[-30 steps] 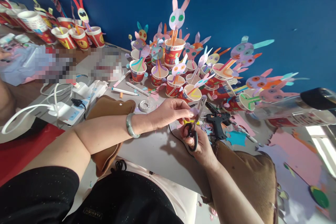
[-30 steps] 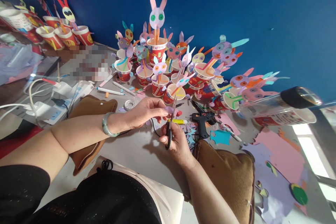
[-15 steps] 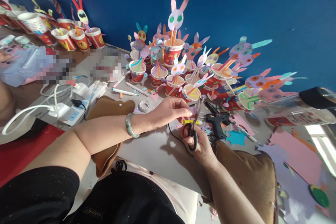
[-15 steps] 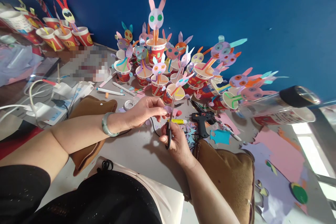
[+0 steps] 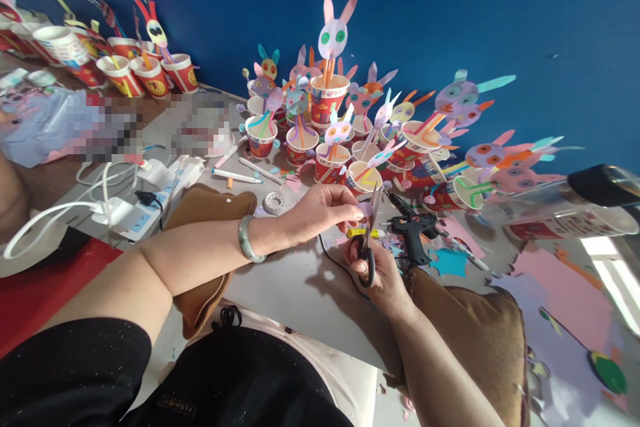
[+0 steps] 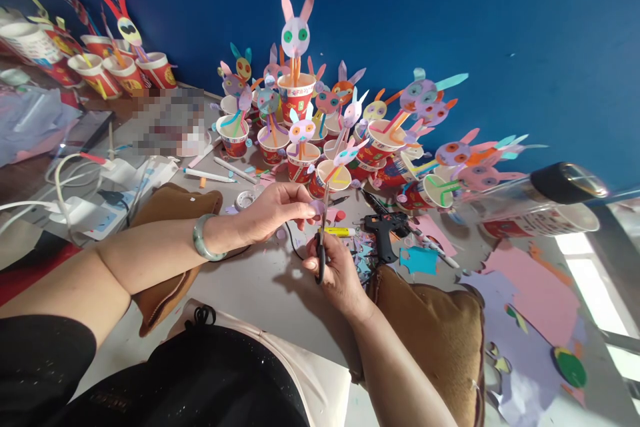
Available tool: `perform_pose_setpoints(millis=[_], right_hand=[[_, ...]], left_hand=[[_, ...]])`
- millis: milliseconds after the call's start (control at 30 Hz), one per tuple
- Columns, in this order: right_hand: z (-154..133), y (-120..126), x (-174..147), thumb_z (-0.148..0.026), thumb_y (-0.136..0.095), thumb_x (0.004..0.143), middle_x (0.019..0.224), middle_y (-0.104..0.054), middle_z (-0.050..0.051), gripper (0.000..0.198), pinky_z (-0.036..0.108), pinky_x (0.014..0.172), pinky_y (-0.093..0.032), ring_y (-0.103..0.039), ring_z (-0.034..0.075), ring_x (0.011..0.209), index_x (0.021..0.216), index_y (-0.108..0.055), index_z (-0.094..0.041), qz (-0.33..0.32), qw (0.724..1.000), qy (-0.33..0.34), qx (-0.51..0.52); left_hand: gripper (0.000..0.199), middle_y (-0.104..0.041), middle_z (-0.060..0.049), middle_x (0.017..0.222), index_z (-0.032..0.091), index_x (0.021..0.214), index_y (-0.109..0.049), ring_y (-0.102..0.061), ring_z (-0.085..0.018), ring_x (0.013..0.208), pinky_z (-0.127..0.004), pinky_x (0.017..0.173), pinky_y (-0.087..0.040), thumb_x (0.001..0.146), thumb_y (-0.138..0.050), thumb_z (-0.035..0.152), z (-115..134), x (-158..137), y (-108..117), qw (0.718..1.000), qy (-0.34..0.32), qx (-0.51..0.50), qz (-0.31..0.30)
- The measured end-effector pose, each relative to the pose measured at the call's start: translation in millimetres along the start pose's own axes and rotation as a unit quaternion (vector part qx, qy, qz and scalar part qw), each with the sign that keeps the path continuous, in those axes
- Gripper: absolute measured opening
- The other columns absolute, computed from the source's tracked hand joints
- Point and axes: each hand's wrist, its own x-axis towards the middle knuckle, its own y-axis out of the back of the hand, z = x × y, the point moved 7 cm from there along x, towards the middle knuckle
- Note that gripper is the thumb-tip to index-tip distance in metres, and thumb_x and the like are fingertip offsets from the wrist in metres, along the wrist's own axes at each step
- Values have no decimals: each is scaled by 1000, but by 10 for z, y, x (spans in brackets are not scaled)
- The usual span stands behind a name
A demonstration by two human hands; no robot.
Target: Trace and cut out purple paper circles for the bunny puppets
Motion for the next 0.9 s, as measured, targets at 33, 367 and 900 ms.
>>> perform_pose_setpoints(millis=[33, 367, 900], right_hand=[[-5, 0, 0, -83, -60, 73, 66, -49, 0, 62, 29, 58, -33, -41, 16, 64, 70, -49, -21, -1, 1000, 0, 0], [-37, -7, 2, -85, -57, 72, 65, -50, 1, 65, 29, 56, -33, -42, 15, 62, 66, -49, -21, 1, 1000, 1, -15], [39, 12, -17, -84, -55, 76, 65, -54, 1, 64, 31, 59, -36, -46, 16, 62, 66, -49, -21, 15, 1000, 1, -26]], left_hand=[[14, -62, 2, 65, 13, 70, -59, -56, -6, 57, -20, 58, -45, 75, -69, 21, 4, -1, 2, 1000, 0, 4, 1], [12, -61, 2, 64, 13, 69, -59, -56, -5, 57, -20, 58, -46, 74, -68, 19, 35, -5, 10, 1000, -8, -11, 7], [12, -65, 2, 68, 14, 70, -56, -55, -4, 57, -19, 59, -46, 78, -65, 17, 26, 17, 45, 1000, -19, 5, 14]])
